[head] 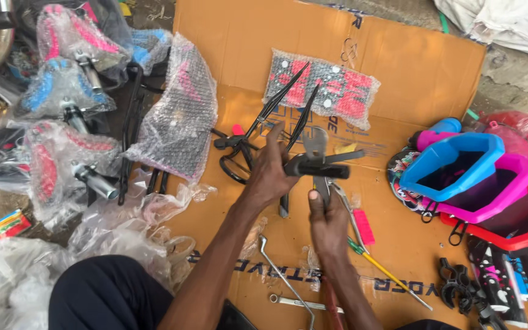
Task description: The person assembles a bicycle handlebar by attaching brake levers, grips, and a stem using a screwdriver and wrench. They remove protective wrapping, position components, and tighten fasteners to secure the assembly.
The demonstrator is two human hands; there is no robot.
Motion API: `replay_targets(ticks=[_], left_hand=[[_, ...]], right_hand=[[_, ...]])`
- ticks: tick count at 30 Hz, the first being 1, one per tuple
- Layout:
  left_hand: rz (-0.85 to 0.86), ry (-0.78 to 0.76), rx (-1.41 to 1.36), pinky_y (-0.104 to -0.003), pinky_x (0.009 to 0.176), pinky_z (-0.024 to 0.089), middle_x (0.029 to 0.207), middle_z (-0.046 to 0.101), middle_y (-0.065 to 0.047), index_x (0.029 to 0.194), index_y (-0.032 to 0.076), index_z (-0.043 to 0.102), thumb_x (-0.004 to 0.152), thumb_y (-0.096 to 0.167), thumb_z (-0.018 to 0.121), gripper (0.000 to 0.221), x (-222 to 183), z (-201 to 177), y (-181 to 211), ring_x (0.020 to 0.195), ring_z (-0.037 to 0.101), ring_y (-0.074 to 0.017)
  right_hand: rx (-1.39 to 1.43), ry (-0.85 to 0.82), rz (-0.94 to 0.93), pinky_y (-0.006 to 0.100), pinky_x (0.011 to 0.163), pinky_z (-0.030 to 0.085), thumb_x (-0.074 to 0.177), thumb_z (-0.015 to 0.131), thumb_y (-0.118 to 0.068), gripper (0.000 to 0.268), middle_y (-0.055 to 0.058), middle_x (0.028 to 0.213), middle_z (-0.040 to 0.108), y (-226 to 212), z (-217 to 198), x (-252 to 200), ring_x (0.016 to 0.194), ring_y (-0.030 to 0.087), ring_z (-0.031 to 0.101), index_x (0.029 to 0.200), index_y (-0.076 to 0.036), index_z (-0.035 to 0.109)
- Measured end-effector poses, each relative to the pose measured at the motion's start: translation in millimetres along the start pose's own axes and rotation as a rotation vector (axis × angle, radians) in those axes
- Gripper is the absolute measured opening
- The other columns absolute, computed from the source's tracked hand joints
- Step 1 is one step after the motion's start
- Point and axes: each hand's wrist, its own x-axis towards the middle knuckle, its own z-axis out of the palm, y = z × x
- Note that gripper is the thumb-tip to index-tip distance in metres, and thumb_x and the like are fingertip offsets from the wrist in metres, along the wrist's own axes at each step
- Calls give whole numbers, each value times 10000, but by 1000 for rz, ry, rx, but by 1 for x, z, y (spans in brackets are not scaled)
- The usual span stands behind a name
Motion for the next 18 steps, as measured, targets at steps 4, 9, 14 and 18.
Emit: replay_targets(ticks=[4,9,14,18], left_hand=[[-25,-39,43,-426,621,464,695,530,-97,1521,-36,231,760,70,818,967,-9,-1,-5,635,566,-269],[-83,-76,3,-425,605,472,685,524,-95,1509,-49,226,717,75,812,993,1,4,-8,617,567,-269],[-59,-80,24,-440,643,490,693,536,-96,1482,-30,265,739,111,824,940,4,-2,0,645,592,-272],[-56,-90,62,-466,712,509,780,590,-121,1412,45,424,696,118,876,849,2,4,-3,757,633,-306]], right_hand=[[-264,-52,112,416,590,449,1049,581,-326,314,102,645,561,6,-15,-3,598,248,550,1059,-16,629],[227,155,87,389,498,387,1038,579,-327,324,57,676,548,12,-5,-8,571,185,476,1091,-8,606],[-53,20,-17,342,518,451,1025,566,-377,363,27,628,559,7,-3,1,551,140,532,1066,-22,629],[-65,-25,217,385,515,448,999,587,-456,480,29,573,557,27,-41,-15,518,157,556,947,15,667]])
